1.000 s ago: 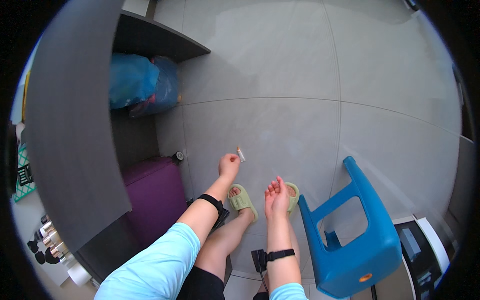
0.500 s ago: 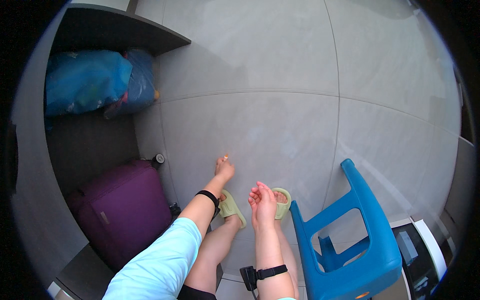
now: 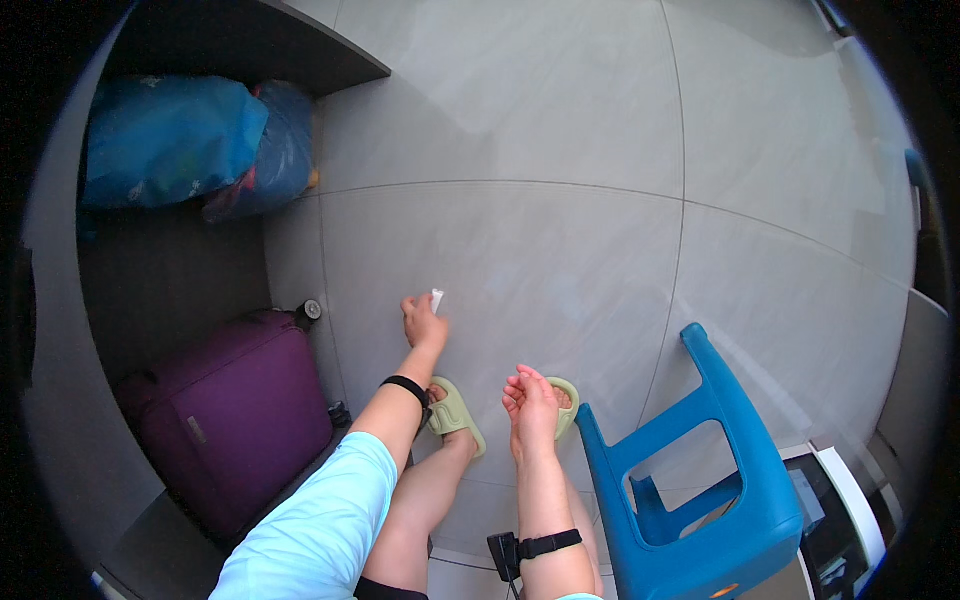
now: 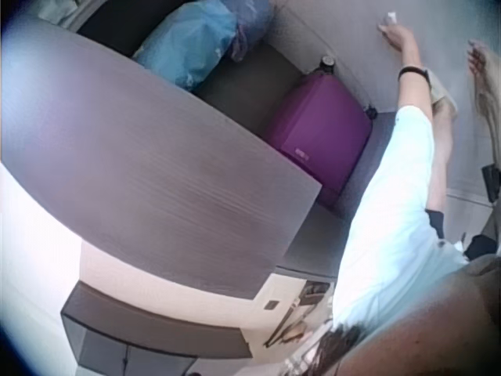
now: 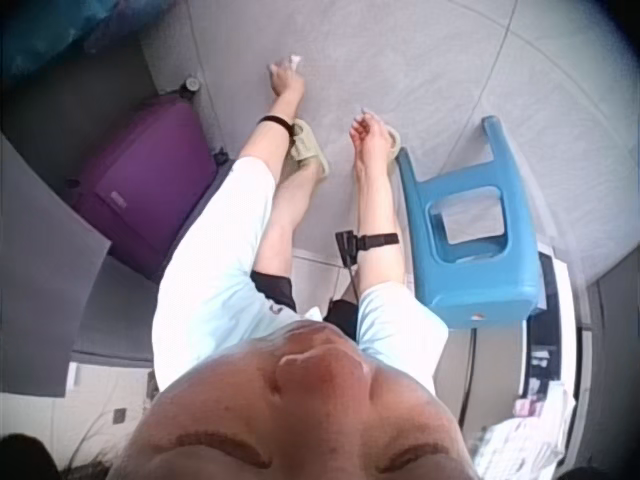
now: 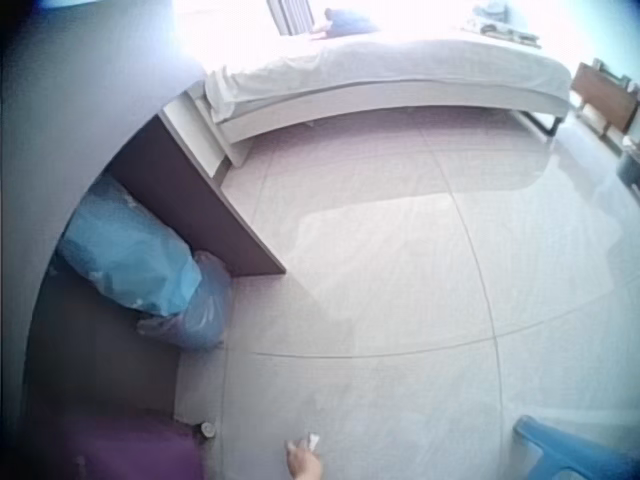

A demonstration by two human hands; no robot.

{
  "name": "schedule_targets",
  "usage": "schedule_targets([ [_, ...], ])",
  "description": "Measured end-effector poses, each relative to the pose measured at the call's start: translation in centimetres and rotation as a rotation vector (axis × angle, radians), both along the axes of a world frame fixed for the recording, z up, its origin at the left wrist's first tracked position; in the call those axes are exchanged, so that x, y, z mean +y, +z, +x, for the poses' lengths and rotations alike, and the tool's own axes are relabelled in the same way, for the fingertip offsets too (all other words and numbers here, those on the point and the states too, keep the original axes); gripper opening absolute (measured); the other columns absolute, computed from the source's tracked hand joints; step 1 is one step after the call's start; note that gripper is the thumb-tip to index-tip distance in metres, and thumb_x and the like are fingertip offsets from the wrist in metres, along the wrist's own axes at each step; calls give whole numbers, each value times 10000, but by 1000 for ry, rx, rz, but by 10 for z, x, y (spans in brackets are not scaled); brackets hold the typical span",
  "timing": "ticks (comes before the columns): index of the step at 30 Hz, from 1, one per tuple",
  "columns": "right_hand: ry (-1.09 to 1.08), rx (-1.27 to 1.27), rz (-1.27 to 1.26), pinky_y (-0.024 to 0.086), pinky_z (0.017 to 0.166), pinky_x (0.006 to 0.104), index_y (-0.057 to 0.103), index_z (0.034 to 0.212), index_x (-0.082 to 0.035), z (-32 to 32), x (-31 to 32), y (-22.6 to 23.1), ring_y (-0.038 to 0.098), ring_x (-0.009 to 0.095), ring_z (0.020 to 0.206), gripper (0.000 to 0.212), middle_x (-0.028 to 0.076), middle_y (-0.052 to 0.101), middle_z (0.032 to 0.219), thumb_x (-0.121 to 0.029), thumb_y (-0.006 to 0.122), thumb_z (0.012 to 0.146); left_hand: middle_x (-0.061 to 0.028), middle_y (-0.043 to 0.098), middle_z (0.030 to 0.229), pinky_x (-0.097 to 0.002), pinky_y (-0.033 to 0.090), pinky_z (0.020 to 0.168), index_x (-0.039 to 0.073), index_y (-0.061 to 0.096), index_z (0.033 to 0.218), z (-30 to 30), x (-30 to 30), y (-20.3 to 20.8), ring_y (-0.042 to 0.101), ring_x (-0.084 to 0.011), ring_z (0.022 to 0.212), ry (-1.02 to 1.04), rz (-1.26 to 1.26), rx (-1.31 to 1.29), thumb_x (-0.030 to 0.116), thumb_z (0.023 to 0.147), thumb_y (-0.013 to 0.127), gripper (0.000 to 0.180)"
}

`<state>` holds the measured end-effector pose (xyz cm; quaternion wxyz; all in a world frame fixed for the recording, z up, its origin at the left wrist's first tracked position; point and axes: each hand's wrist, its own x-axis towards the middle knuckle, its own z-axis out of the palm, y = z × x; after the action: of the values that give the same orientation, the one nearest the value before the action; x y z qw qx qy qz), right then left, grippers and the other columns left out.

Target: Organizing and tidying various skincare tubes, jars, and face masks on a desk and in drawers.

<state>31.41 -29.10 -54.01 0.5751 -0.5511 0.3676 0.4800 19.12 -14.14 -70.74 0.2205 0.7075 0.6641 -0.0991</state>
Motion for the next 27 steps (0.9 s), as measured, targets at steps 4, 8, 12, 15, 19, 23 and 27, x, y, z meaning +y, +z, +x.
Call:
schedule_targets([
  [4, 44, 39, 29, 450, 638, 219, 530, 1049, -30, -8, 6, -2, 531, 92, 714, 216, 30, 567, 816, -149, 488, 873, -180, 489, 1097, -453, 443, 814, 95, 559, 1010, -23, 10, -21, 540, -369, 969, -87, -168, 28, 112, 778, 550, 233],
  [8, 126, 16, 86, 452, 641, 215, 540, 1050, -43, -15, 8, 0, 538, 87, 730, 206, 27, 578, 837, -147, 491, 879, -168, 577, 916, -425, 485, 708, 60, 558, 937, -36, 1, -28, 596, -327, 846, -434, -218, 109, 93, 781, 549, 160],
  [12, 86, -91, 7, 447, 678, 228, 518, 1114, -47, -18, -17, -6, 540, 94, 779, 271, 29, 580, 891, -166, 494, 872, -140, 602, 721, -366, 500, 527, 12, 550, 881, -7, -33, 25, 605, -239, 553, -128, -714, -270, 157, 815, 545, 160],
  [15, 233, -75, -27, 423, 746, 253, 504, 1186, -95, -25, -16, 22, 520, 103, 898, 326, 31, 568, 1025, -219, 497, 884, -167, 588, 696, -388, 478, 502, 8, 543, 897, 6, -56, 107, 576, -259, 504, -26, -837, -454, 210, 832, 539, 212],
  [19, 234, 103, 199, 407, 772, 268, 492, 1230, -139, -23, 19, 97, 495, 99, 959, 367, 9, 546, 1108, -296, 502, 898, -209, 597, 840, -442, 457, 654, 13, 518, 979, 21, -51, 243, 567, -392, 778, -374, -418, -603, 147, 857, 454, 192],
  [23, 451, -118, 381, 432, 747, 246, 533, 1159, -53, -16, 65, 185, 548, 116, 912, 351, 55, 613, 985, -302, 455, 924, -223, 591, 882, -462, 444, 682, 4, 501, 1033, 21, -33, 387, 560, -399, 834, -100, -318, -724, 123, 870, 441, 210],
  [27, 458, -214, 536, 443, 783, 282, 534, 1131, -16, 3, 118, 335, 556, 160, 909, 391, 97, 616, 1007, -331, 408, 937, -183, 593, 788, -390, 451, 615, -5, 524, 1009, 11, -7, 542, 587, -333, 709, -234, 58, -887, 114, 848, 510, 201],
])
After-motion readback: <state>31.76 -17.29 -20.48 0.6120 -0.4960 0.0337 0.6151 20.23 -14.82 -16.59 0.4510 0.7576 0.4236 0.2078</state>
